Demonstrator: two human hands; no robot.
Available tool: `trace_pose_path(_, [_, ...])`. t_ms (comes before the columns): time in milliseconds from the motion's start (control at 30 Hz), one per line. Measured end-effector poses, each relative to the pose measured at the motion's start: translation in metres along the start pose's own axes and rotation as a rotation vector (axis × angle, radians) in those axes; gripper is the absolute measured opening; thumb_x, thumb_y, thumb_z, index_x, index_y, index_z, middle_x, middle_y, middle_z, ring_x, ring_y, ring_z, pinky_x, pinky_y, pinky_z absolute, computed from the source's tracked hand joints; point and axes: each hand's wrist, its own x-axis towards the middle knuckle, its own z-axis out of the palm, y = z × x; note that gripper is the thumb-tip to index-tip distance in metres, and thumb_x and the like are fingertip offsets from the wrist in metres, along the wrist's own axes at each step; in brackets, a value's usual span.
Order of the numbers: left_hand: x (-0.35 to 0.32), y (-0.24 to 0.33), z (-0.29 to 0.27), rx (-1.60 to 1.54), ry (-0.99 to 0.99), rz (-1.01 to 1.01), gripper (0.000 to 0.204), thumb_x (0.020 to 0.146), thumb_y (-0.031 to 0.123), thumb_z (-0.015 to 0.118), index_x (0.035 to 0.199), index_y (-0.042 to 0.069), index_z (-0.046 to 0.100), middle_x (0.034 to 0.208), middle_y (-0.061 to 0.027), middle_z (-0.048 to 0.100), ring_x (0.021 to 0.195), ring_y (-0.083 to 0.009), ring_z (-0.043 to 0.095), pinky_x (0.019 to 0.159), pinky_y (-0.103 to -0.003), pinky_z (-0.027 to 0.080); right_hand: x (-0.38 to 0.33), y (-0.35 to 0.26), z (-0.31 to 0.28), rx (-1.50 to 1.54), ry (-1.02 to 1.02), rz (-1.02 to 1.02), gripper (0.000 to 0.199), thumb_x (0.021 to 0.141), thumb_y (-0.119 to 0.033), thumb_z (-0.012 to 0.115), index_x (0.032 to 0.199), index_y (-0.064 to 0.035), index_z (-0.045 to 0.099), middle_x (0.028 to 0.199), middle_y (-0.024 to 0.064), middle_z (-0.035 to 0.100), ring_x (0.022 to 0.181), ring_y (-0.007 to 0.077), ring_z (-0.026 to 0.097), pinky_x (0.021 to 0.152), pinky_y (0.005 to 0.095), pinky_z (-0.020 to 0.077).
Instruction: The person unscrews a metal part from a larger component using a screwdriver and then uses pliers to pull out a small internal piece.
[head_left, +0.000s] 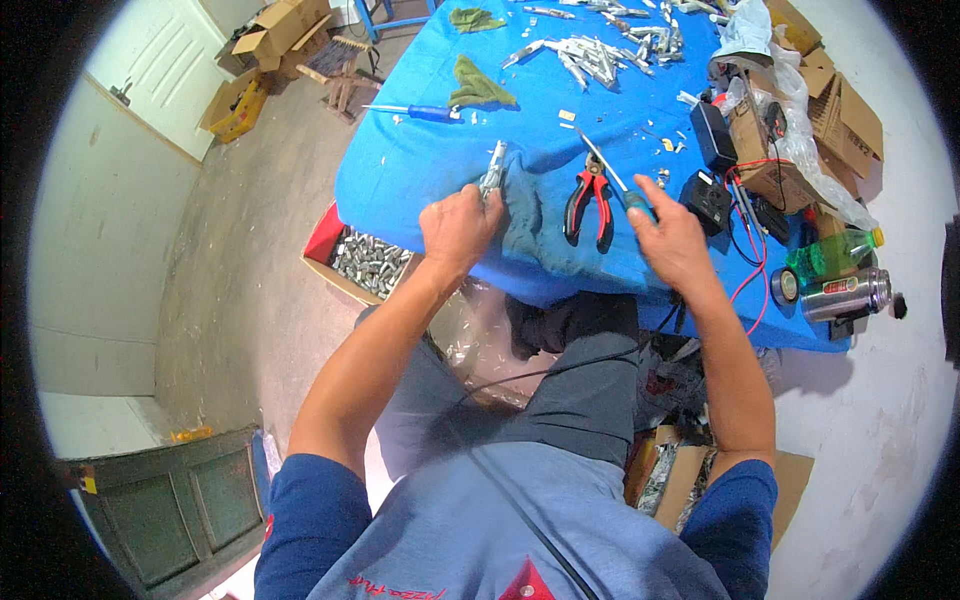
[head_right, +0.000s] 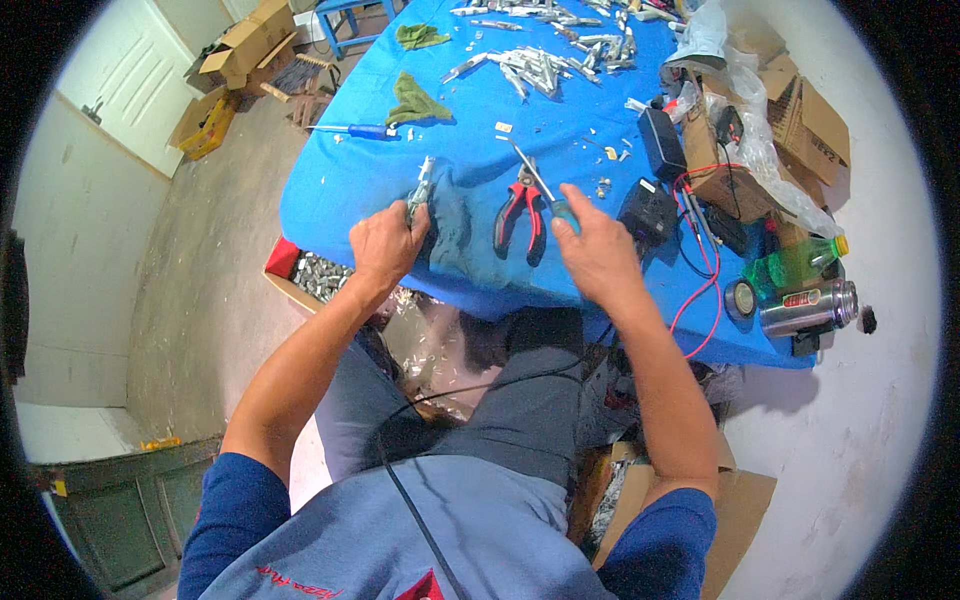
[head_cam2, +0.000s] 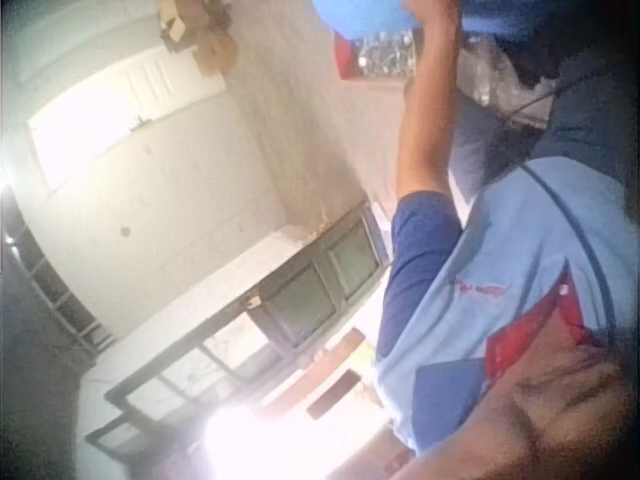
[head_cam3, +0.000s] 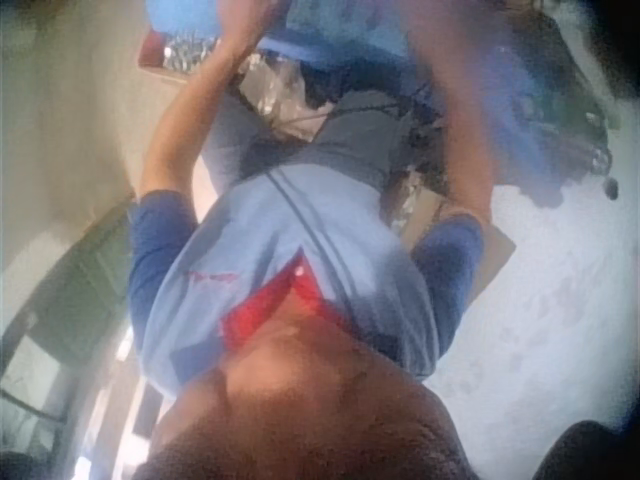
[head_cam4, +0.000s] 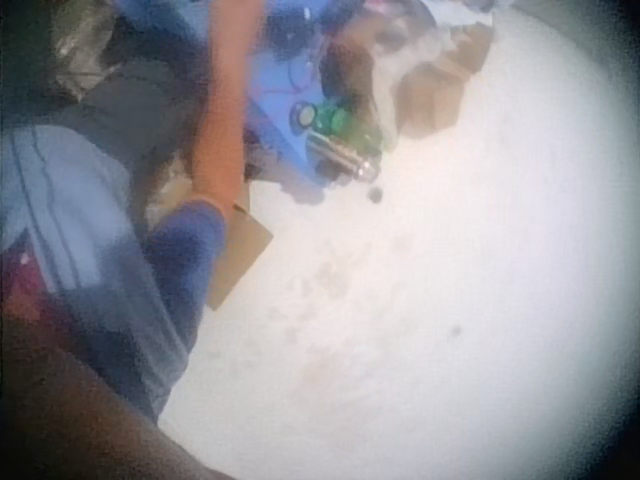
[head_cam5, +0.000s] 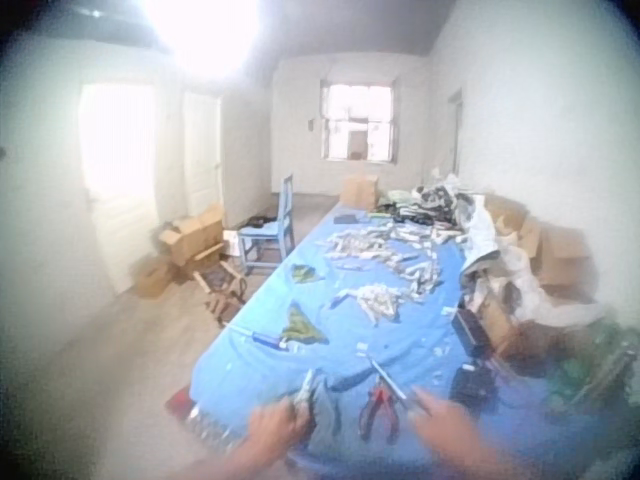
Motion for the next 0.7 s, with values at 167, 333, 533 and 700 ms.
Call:
trace_pose_path(167, [-0.012, 0.001, -0.002, -0.031, 0.057, 0.029, 0.043, 0.092, 0.04, 0.059, 0.068, 0.005, 0.057, 0.063, -0.0183, 0.062, 0.061, -0.0386, 0.062, 0.055, -0.049, 0.046, 0.01, 0.011, 0.039, -0.192, 0.1, 0.039, 0.043, 0.086, -0.022, 0.061, 0.126, -0.0053, 0.058, 0.103, 0.0257, 0.066, 0.093, 0.044, 0.063, 0.083, 0.0517, 0.0483])
trace_pose_path(333, [-0.015, -0.003, -0.007, -0.14, 0.114, -0.093, 0.042, 0.092, 0.041, 0.059, 0.072, 0.005, 0.059, 0.062, -0.0183, 0.06, 0.06, -0.0399, 0.061, 0.055, -0.049, 0.045, 0.001, -0.016, 0.057, -0.18, 0.514, -0.318, 0.034, 0.085, -0.019, 0.066, 0.114, -0.0007, 0.064, 0.105, 0.0194, 0.066, 0.1, 0.0371, 0.061, 0.09, 0.0463, 0.047])
trace_pose_path(533, [-0.049, 0.006, -0.036, -0.23, 0.076, -0.034, 0.036, 0.087, 0.037, 0.066, 0.07, 0.007, 0.057, 0.062, -0.0178, 0.061, 0.059, -0.0382, 0.062, 0.054, -0.048, 0.046, -0.023, -0.082, 0.115, 0.531, 0.257, -0.124, 0.045, 0.084, -0.032, 0.074, 0.109, 0.0038, 0.063, 0.093, 0.018, 0.069, 0.081, 0.027, 0.067, 0.072, 0.0375, 0.0533])
trace_pose_path(700, [-0.108, 0.016, -0.039, -0.293, 0.149, 0.065, 0.031, 0.079, 0.03, 0.073, 0.069, 0.008, 0.054, 0.062, -0.0155, 0.06, 0.057, -0.0367, 0.06, 0.052, -0.046, 0.046, -0.047, -0.103, 0.144, 1.021, 0.1, 0.077, 0.036, 0.087, -0.025, 0.074, 0.102, 0.0043, 0.061, 0.081, 0.0073, 0.068, 0.073, 0.0098, 0.062, 0.065, 0.0264, 0.0506])
